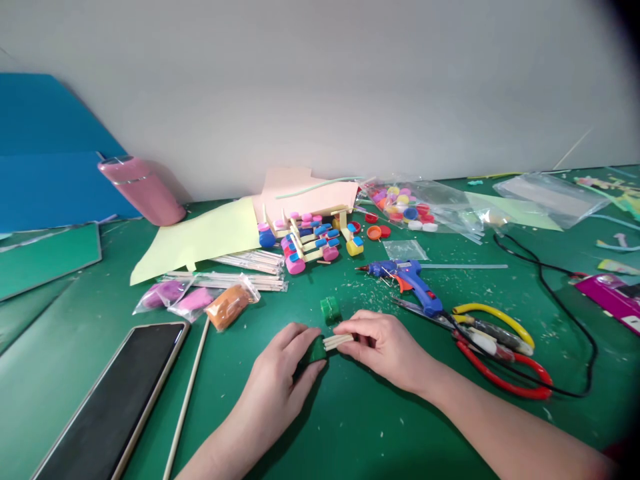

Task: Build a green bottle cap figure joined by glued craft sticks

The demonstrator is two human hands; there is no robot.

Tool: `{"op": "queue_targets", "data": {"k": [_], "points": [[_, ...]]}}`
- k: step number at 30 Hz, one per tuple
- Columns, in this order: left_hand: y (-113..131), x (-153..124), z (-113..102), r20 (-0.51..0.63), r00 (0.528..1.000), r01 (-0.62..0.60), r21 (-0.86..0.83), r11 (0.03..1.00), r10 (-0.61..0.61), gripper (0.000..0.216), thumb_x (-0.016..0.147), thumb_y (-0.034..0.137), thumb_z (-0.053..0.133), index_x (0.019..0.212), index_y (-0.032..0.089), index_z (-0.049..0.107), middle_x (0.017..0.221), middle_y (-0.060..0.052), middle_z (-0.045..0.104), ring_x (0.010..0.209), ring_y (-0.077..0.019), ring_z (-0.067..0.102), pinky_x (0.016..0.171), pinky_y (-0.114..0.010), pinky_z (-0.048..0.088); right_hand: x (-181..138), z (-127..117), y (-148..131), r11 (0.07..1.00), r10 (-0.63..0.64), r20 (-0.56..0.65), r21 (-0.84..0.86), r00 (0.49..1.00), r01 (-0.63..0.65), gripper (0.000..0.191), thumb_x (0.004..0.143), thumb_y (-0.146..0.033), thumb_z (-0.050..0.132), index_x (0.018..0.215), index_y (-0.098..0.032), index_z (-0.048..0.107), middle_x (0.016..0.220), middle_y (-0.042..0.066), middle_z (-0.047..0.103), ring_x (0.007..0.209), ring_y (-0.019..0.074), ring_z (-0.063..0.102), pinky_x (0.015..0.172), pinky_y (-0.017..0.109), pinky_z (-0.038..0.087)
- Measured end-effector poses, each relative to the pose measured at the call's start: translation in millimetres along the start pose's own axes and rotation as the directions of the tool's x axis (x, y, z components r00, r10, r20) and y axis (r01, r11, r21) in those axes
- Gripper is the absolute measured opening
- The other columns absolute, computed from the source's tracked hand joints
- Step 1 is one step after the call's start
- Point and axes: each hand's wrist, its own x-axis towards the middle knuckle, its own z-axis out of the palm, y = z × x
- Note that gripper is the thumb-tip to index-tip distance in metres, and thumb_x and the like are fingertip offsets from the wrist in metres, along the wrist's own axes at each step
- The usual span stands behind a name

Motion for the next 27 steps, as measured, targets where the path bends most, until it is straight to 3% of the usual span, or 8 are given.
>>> {"op": "queue_targets", "data": {"k": [21,27], "points": [[2.6,1.4,-3.2,0.023,0.999,0.027,-0.006,1.0,-0.027,0.027,0.084,0.024,0.047,0.109,0.016,0.053,0.101,-0.01,0.056,0.09,-0.0197,0.058,0.078,-0.029,0.05,0.5,-1.6,0.7,0.997,0.048,0.004,0.052,0.999,-0.048,0.029,0.078,-0.028,0.061,0.105,-0.022,0.063,0.072,-0.002,0.052,0.056,0.0091,0.048,0.052,0.02,0.038],[4.2,2.4,-3.5,0.022,1.0,0.012,-0.014,1.0,-0.012,0.026,0.083,0.024,0.048,0.108,0.017,0.054,0.099,-0.009,0.057,0.087,-0.0188,0.059,0.076,-0.028,0.05,0.4,-2.2,-1.2,0.999,0.03,0.017,0.02,0.999,-0.031,0.03,0.076,-0.028,0.063,0.105,-0.022,0.063,0.079,0.0,0.057,0.061,0.0107,0.052,0.056,0.021,0.04]]}}
